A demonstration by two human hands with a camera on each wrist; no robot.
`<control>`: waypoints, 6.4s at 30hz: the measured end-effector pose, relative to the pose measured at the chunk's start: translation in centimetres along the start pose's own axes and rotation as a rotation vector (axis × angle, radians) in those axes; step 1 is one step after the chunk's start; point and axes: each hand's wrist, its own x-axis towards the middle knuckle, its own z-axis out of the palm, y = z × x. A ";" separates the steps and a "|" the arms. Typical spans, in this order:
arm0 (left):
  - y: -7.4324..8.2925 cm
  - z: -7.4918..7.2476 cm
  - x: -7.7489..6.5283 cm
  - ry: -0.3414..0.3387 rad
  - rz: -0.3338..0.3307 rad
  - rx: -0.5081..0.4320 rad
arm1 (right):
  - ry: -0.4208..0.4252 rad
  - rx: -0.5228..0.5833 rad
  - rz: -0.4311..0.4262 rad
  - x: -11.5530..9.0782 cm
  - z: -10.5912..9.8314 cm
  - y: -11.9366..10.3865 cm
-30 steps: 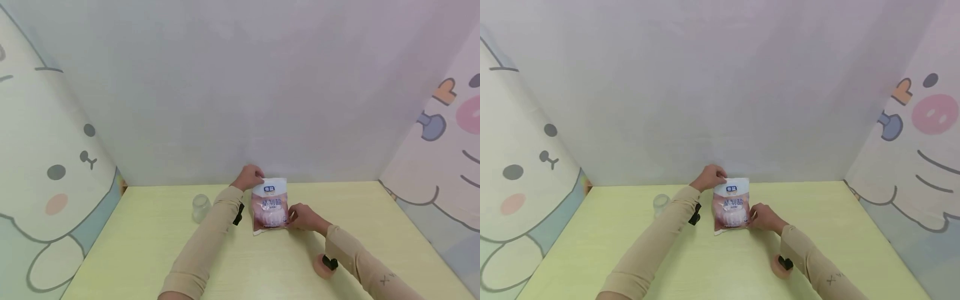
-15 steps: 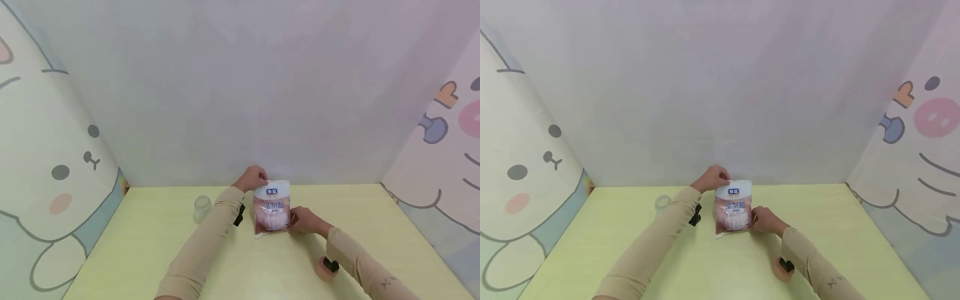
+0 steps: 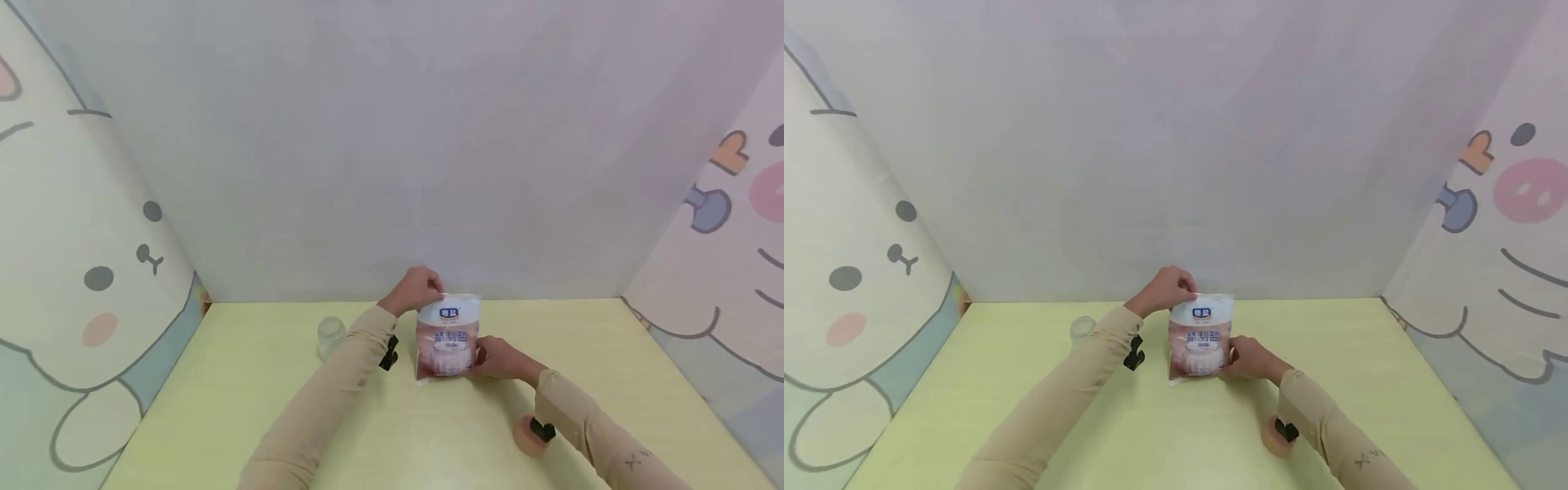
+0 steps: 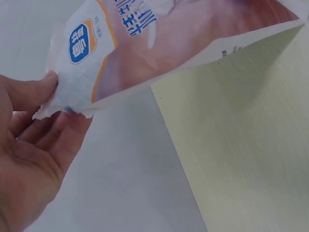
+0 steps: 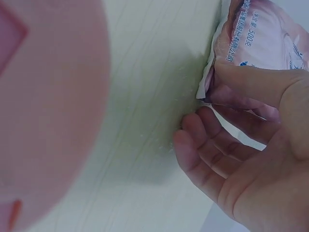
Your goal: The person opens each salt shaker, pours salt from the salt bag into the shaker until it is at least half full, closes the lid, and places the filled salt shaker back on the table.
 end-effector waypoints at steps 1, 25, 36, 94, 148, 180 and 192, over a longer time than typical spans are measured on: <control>0.1 -0.1 -0.1 0.007 0.000 -0.006 | -0.006 0.002 0.008 0.0 0.0 0.0; 2.6 1.0 -2.2 0.029 0.128 0.077 | 0.014 0.056 -0.042 -0.8 -0.1 -0.2; 2.9 0.5 -3.9 0.115 0.167 0.051 | 0.039 0.082 -0.147 -0.2 -0.4 1.0; 1.3 -6.9 -8.5 0.295 0.159 -0.064 | 0.215 0.062 -0.148 0.1 -4.8 -6.0; -4.5 -9.1 -9.3 0.349 -0.123 -0.285 | 0.202 0.096 -0.106 4.6 -6.3 -9.8; -7.4 -9.5 -10.5 0.390 -0.123 -0.267 | 0.166 0.078 -0.147 6.3 -6.4 -11.6; -8.0 -9.5 -11.1 0.380 -0.124 -0.260 | 0.166 0.054 -0.178 6.5 -6.3 -12.0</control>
